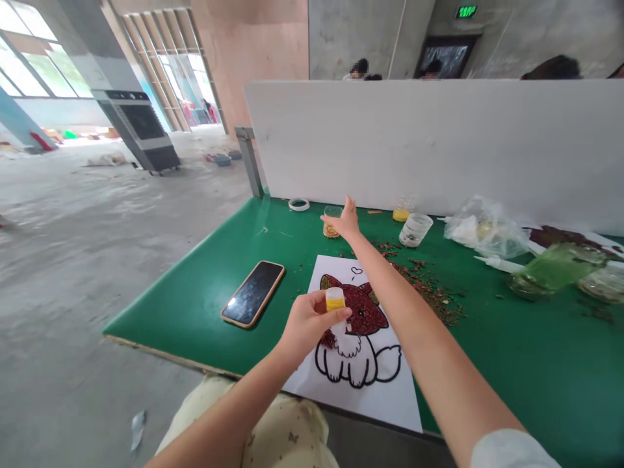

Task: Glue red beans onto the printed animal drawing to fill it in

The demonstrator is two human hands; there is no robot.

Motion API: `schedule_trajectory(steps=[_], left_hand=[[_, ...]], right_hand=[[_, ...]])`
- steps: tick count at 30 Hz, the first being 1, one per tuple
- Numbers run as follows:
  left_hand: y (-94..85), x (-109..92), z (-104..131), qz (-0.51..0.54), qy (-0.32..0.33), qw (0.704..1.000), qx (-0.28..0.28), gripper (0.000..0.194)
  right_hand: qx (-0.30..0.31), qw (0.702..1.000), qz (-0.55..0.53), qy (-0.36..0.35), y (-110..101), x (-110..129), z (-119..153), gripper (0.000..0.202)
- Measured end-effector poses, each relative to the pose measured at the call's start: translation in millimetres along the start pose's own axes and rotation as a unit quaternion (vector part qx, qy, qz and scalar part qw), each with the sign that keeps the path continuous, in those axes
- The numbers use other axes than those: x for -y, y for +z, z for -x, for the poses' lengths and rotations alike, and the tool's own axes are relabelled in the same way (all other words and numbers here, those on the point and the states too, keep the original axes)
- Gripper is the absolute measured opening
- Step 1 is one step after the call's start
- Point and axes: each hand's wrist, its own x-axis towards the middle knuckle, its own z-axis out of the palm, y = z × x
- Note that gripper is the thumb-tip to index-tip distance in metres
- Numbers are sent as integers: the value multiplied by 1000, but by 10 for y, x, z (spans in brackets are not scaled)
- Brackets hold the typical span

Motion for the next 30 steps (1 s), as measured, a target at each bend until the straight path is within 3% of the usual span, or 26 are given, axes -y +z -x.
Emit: schedule_trajectory(steps=[4,6,8,11,14,16,18,21,25,30], left_hand=[[-86,9,-31,15,3,999,-39,28],[-106,7,-24,24,8,998,-50,29],[-111,-1,-11,36,14,998,-48,29],[-116,-23,-21,35,25,998,-46,29],[-143,-52,-89,9,48,997,-59,29],[-172,-75,-146,-7,74,994,-81,27],[-205,-102,-185,-11,88,991,-98,26],[-245,-145,-194,0,86,991,-103,28],[-255,-168,-159,16,76,992,-99,30],[-215,-109,-151,24,72,994,-76,32]], right_hand=[[19,999,-13,37,111,81,-177,68],[-2,1000,-18,19,26,75,-119,64],[-23,999,-27,-9,-204,18,40,64],[-24,996,-72,-51,-818,-198,496,64],[-8,996,-73,-44,-1636,-563,1144,62],[-31,999,-38,10,-2185,-865,1581,57],[-93,993,-11,70,-2657,-1187,1947,55],[-163,973,58,156,-3122,-1643,2295,56],[-226,946,73,222,-3319,-2021,2379,59],[-268,928,109,236,-3397,-2162,2088,52]])
